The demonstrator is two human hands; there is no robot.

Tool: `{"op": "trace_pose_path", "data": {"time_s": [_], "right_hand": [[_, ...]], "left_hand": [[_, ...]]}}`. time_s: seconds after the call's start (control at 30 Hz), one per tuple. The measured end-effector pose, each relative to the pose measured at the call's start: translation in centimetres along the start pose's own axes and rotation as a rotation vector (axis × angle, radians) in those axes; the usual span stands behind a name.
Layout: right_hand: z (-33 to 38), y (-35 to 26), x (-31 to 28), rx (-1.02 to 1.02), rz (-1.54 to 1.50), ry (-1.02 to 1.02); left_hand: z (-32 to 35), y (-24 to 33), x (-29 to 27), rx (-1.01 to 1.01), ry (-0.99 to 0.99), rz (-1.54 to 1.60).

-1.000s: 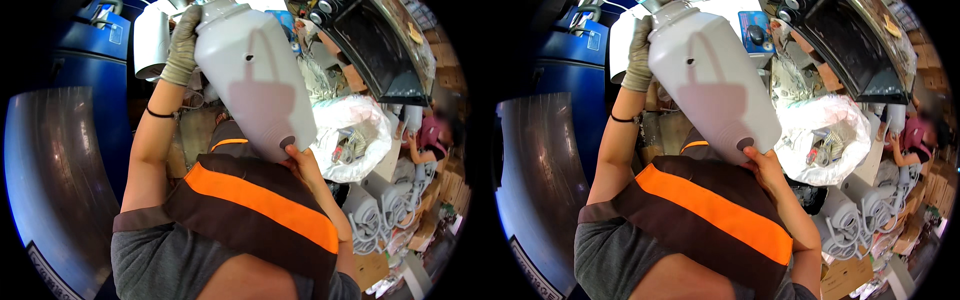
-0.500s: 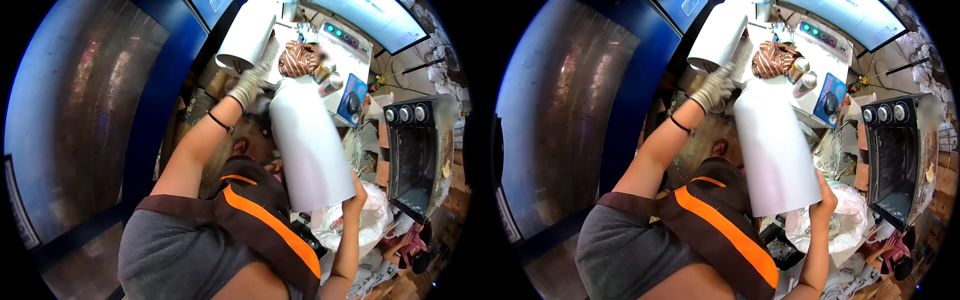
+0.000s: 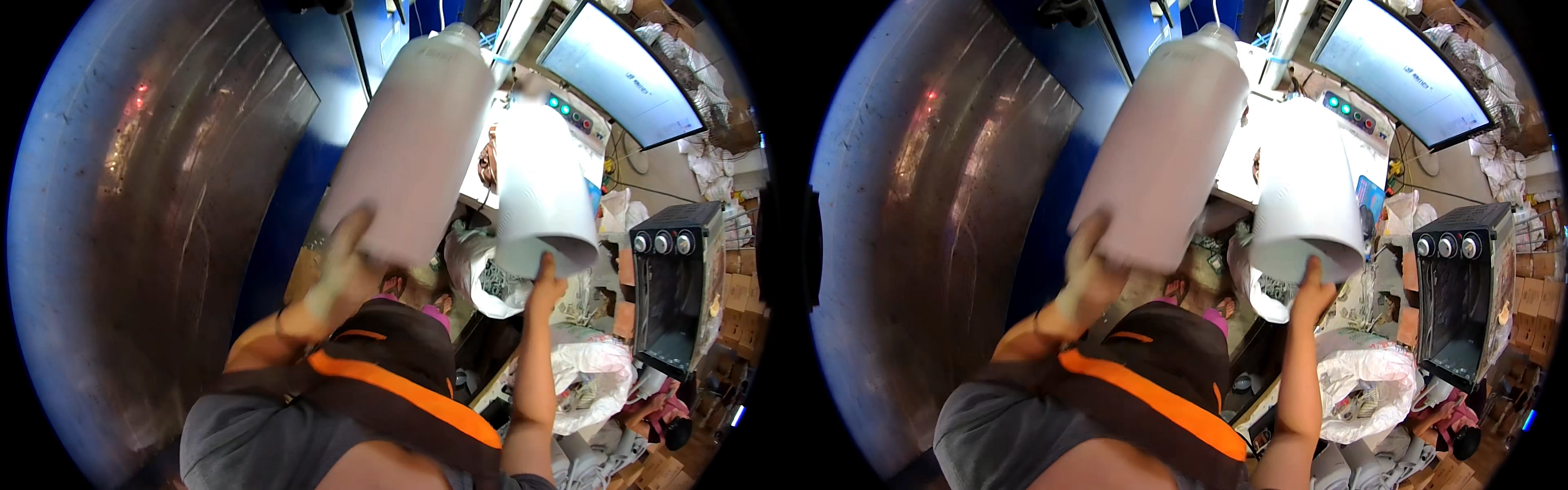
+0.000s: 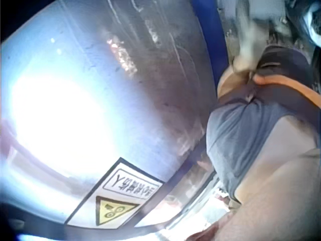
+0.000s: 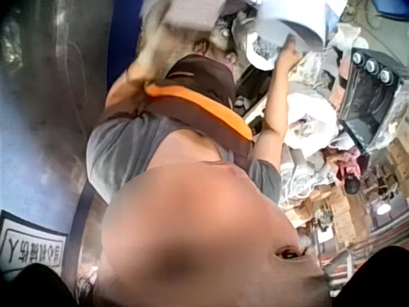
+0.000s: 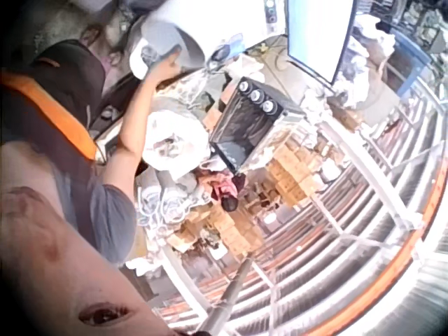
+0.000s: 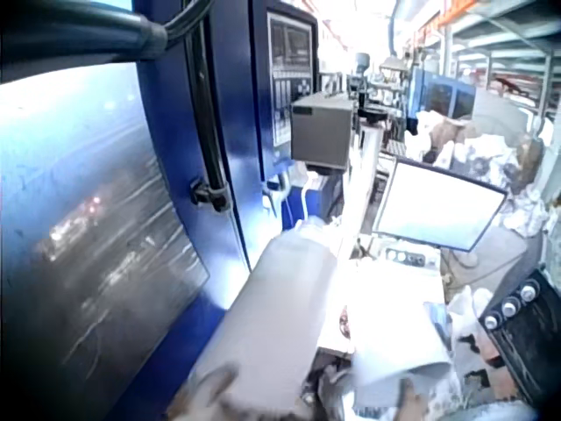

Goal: The person removes a white plastic jug from a machine, trims excess material from the opening and a side hole with a handheld tool, presses a small plug into the side hole by hand, and places the jug into a cardboard box.

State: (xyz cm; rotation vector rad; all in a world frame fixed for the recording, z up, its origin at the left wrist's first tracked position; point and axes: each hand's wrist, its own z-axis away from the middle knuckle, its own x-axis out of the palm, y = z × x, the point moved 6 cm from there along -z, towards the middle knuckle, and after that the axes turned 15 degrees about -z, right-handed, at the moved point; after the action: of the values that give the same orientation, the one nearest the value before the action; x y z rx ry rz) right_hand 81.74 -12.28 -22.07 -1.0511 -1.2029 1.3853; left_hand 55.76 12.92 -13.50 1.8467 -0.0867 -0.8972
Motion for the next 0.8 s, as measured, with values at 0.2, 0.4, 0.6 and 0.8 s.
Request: {"op": "trace_pose_path", "data": {"time_s": [0.2, 0.4, 0.6, 0.8], "right_hand": [[-6.5, 6.7, 18.1, -0.087, 0.003, -0.132], [-5.8, 12.5, 27.3, -0.25, -0.193, -0.072], [-5.2, 19.6, 26.0, -0.298, 0.006, -0.093], [-3.0, 11.4, 24.7, -0.433, 0.537, -0.249]], "left_hand": [[9.8, -1.9, -4.9, -0.837, -0.105, 0.745], [14.8, -7.6, -3.5, -1.146, -0.006, 1.035], [15.4, -8.6, -2.7, -1.243, 0.093, 1.095], [14.3, -7.9, -2.5, -1.261, 0.14, 1.042]]}}
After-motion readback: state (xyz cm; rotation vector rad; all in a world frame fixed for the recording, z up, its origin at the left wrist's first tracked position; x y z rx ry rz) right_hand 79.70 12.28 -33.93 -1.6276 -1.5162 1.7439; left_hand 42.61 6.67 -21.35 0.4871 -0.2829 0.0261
